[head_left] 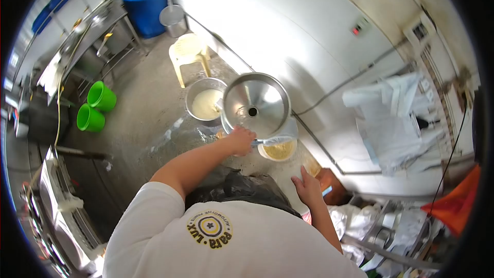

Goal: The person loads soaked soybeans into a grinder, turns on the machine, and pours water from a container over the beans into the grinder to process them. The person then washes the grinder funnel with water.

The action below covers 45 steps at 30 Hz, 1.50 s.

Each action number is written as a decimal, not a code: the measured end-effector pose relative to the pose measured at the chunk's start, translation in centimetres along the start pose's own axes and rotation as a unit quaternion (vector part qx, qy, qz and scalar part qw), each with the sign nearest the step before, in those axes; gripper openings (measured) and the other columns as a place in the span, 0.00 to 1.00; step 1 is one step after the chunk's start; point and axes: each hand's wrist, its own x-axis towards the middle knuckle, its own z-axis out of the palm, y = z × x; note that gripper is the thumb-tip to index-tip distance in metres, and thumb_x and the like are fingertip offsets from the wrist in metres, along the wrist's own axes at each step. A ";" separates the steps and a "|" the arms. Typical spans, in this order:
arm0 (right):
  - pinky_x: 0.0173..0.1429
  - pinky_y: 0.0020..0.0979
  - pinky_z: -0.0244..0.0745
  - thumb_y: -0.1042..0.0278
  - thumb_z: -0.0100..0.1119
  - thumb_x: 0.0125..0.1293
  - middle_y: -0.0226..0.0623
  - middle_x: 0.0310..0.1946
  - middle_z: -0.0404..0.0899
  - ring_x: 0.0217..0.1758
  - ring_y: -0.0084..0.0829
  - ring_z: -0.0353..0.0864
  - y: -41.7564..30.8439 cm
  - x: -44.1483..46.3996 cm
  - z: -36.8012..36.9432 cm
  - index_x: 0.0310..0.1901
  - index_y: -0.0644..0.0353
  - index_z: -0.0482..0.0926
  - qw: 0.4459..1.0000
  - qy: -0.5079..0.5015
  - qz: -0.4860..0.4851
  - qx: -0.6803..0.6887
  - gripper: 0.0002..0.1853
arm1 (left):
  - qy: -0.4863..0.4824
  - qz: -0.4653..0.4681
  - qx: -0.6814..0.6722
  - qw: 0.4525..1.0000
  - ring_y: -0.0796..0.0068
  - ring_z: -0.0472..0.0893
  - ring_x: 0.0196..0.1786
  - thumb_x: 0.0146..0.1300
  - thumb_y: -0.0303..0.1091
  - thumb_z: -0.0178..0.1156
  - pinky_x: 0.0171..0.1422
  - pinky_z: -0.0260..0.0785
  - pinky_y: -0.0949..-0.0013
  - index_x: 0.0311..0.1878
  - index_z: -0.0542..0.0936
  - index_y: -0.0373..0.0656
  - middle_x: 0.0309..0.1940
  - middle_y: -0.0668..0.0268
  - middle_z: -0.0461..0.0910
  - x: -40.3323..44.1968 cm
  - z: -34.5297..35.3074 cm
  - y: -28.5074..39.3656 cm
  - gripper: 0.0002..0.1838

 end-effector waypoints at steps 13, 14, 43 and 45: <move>0.53 0.57 0.80 0.46 0.62 0.76 0.62 0.44 0.87 0.51 0.64 0.86 -37.6 8.9 11.3 0.68 0.63 0.75 0.926 -0.150 -0.307 -0.159 0.31 | 0.172 -0.114 -0.259 0.943 0.42 0.88 0.54 0.73 0.51 0.61 0.60 0.79 0.44 0.45 0.88 0.33 0.44 0.40 0.88 -22.2 6.4 -21.7 0.25; 0.53 0.57 0.80 0.47 0.63 0.76 0.63 0.44 0.87 0.50 0.64 0.86 -40.4 9.4 12.6 0.68 0.63 0.75 0.904 -0.173 -0.359 -0.155 0.31 | 0.204 -0.150 -0.287 0.924 0.42 0.89 0.53 0.72 0.50 0.61 0.59 0.79 0.43 0.44 0.88 0.32 0.43 0.40 0.88 -23.4 7.1 -23.8 0.25; 0.58 0.34 0.85 0.58 0.56 0.86 0.42 0.58 0.85 0.52 0.29 0.88 -87.8 39.2 46.2 0.79 0.59 0.65 0.670 -0.689 -0.211 0.177 0.28 | 0.327 -0.536 -0.353 0.693 0.32 0.86 0.54 0.71 0.40 0.67 0.60 0.78 0.40 0.67 0.69 0.34 0.49 0.35 0.85 -55.0 -3.2 -59.6 0.30; 0.49 0.33 0.87 0.57 0.57 0.85 0.40 0.51 0.88 0.44 0.30 0.90 -90.3 43.2 48.8 0.70 0.61 0.76 0.718 -0.642 -0.233 0.136 0.21 | 0.380 -0.559 -0.338 0.654 0.32 0.85 0.56 0.72 0.40 0.62 0.64 0.77 0.41 0.77 0.68 0.38 0.53 0.35 0.85 -58.1 -4.3 -61.2 0.33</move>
